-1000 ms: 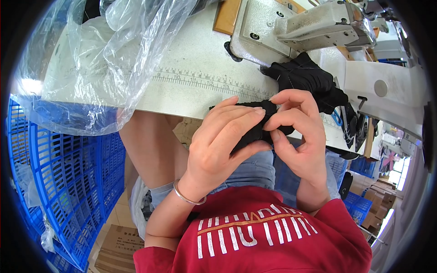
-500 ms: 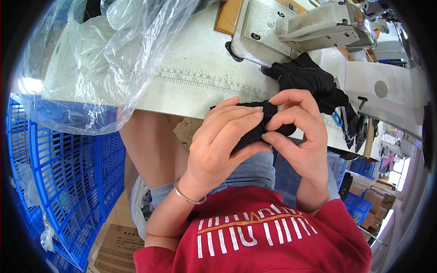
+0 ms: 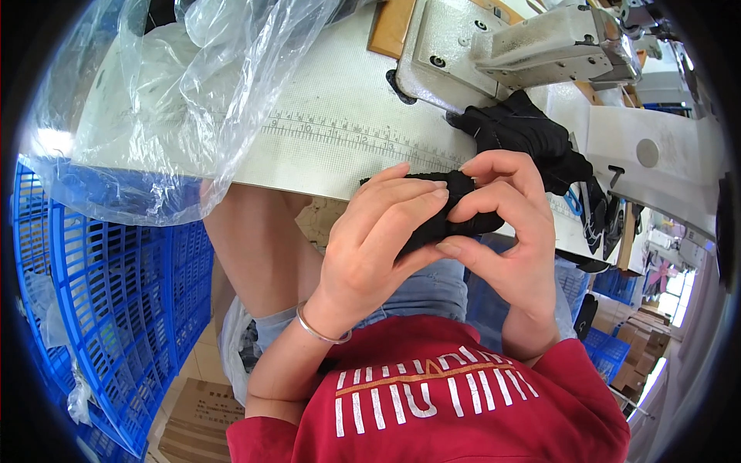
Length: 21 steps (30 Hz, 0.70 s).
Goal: The recorder is inspecting and stacking black fabric shoe components at a sewing workstation.
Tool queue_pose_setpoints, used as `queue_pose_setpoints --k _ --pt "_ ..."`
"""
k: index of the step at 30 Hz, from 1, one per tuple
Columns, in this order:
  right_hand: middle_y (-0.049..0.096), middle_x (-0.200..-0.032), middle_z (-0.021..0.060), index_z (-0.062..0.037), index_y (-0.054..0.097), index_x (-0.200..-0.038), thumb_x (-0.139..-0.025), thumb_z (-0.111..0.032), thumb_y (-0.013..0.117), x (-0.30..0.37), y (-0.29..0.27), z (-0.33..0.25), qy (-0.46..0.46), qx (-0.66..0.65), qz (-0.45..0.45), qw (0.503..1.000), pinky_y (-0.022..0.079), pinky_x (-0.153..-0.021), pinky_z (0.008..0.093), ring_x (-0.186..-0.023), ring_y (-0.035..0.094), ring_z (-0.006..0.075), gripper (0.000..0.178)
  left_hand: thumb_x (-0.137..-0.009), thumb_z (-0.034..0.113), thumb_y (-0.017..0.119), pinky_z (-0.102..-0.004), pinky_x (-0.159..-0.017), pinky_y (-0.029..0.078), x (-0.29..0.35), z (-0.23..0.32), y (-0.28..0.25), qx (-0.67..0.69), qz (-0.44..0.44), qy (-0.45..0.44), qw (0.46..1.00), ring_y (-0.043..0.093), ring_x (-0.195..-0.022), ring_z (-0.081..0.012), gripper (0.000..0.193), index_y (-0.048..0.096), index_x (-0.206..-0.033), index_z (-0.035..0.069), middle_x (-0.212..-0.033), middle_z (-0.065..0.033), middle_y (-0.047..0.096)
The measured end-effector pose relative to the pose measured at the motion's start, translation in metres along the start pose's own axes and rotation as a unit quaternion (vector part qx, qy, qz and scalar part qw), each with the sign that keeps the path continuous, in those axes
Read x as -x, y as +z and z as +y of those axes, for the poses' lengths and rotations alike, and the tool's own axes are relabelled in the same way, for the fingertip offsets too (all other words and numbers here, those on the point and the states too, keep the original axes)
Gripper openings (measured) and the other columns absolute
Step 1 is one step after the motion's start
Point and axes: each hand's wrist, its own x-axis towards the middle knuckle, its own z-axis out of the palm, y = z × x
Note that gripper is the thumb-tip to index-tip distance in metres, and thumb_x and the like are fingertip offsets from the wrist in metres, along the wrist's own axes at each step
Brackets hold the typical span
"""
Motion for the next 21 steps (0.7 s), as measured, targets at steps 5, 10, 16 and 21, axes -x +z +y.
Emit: queue_pose_setpoints --k 5,10,16,21 --pt "0.058 -0.113 0.0079 -0.0072 0.068 -0.084 -0.067 -0.006 0.085 0.001 0.002 -0.001 0.022 0.009 0.002 1.000 0.049 -0.080 0.0341 -0.099 0.057 0.0224 0.024 -0.069 0.026 0.087 -0.0502 -0.097 0.055 0.001 0.000 0.001 -0.002 0.003 -0.001 1.000 0.071 -0.100 -0.0292 0.051 0.066 -0.108 0.000 -0.104 -0.0141 0.073" --pt "0.059 -0.110 0.0088 -0.0072 0.068 -0.084 -0.068 -0.004 0.083 0.001 -0.001 0.001 0.011 0.022 -0.003 1.000 0.048 -0.081 0.0340 -0.099 0.058 0.0232 0.022 -0.065 0.026 0.089 -0.0497 -0.097 0.055 0.000 0.000 0.001 -0.002 0.009 -0.001 1.000 0.071 -0.099 -0.0286 0.053 0.067 -0.107 0.001 -0.103 -0.0133 0.074" --pt "0.060 -0.109 0.0098 -0.0070 0.068 -0.085 -0.070 0.003 0.073 0.000 0.002 0.001 -0.005 0.008 0.010 1.000 0.047 -0.083 0.0351 -0.098 0.058 0.0242 0.019 -0.065 0.016 0.090 -0.0513 -0.103 0.050 -0.002 0.004 -0.004 0.019 -0.011 -0.031 0.999 0.070 -0.103 -0.0292 0.052 0.068 -0.110 0.002 -0.107 -0.0132 0.073" --pt "0.059 -0.110 0.0096 -0.0073 0.070 -0.087 -0.070 0.003 0.069 0.001 0.003 0.004 -0.002 0.008 -0.001 1.000 0.047 -0.084 0.0362 -0.098 0.058 0.0248 0.020 -0.068 0.006 0.087 -0.0526 -0.106 0.045 -0.003 0.006 -0.011 0.034 -0.036 -0.047 0.998 0.070 -0.106 -0.0303 0.047 0.068 -0.110 0.002 -0.108 -0.0127 0.073"
